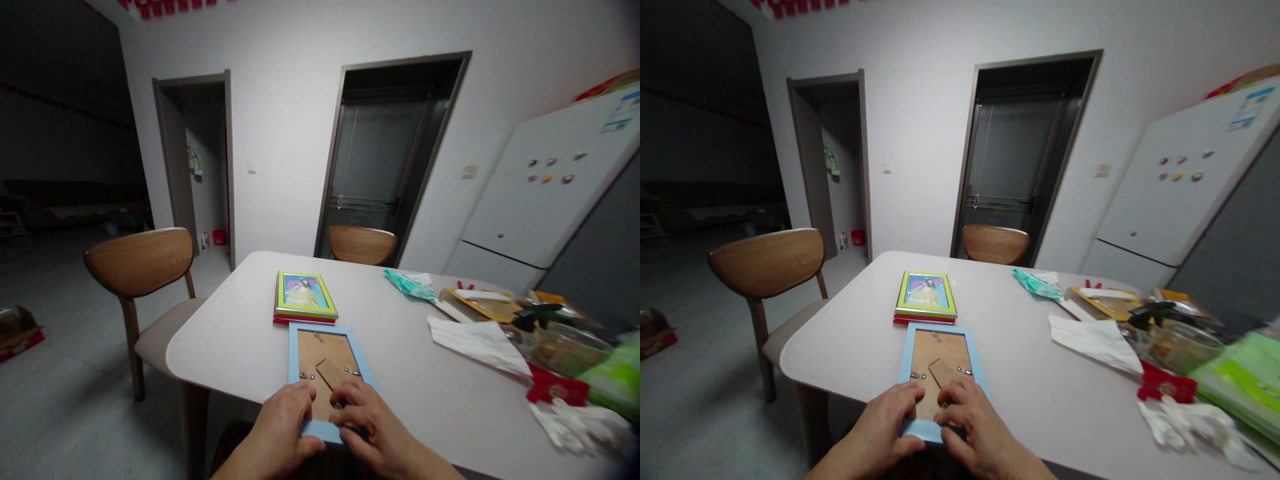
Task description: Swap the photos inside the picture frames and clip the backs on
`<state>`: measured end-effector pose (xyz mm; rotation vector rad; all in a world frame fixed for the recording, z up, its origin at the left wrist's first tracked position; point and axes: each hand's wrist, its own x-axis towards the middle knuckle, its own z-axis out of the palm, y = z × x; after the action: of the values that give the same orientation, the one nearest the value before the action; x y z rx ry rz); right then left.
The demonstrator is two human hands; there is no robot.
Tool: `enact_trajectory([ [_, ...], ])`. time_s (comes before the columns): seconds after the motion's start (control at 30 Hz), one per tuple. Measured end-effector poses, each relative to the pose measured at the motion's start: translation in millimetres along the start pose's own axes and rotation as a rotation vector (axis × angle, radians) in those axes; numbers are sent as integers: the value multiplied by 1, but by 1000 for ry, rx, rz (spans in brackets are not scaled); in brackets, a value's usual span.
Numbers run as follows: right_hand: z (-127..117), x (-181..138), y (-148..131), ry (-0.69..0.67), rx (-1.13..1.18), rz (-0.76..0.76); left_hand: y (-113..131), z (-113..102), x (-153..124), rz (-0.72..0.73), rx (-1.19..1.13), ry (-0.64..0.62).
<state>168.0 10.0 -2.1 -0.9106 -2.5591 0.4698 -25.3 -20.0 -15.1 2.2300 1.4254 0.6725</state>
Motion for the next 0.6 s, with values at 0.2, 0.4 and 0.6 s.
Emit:
enact_trajectory([
  [0.2, 10, -3, 43, 293, -64, 405, 8, 5, 10, -8, 68, -44],
  [0.4, 11, 0, 72, 310, -53, 670, 19, 25, 26, 25, 121, -150],
  [0.6, 1, 8, 70, 352, 70, 700, 9, 26, 22, 72, 118, -92],
])
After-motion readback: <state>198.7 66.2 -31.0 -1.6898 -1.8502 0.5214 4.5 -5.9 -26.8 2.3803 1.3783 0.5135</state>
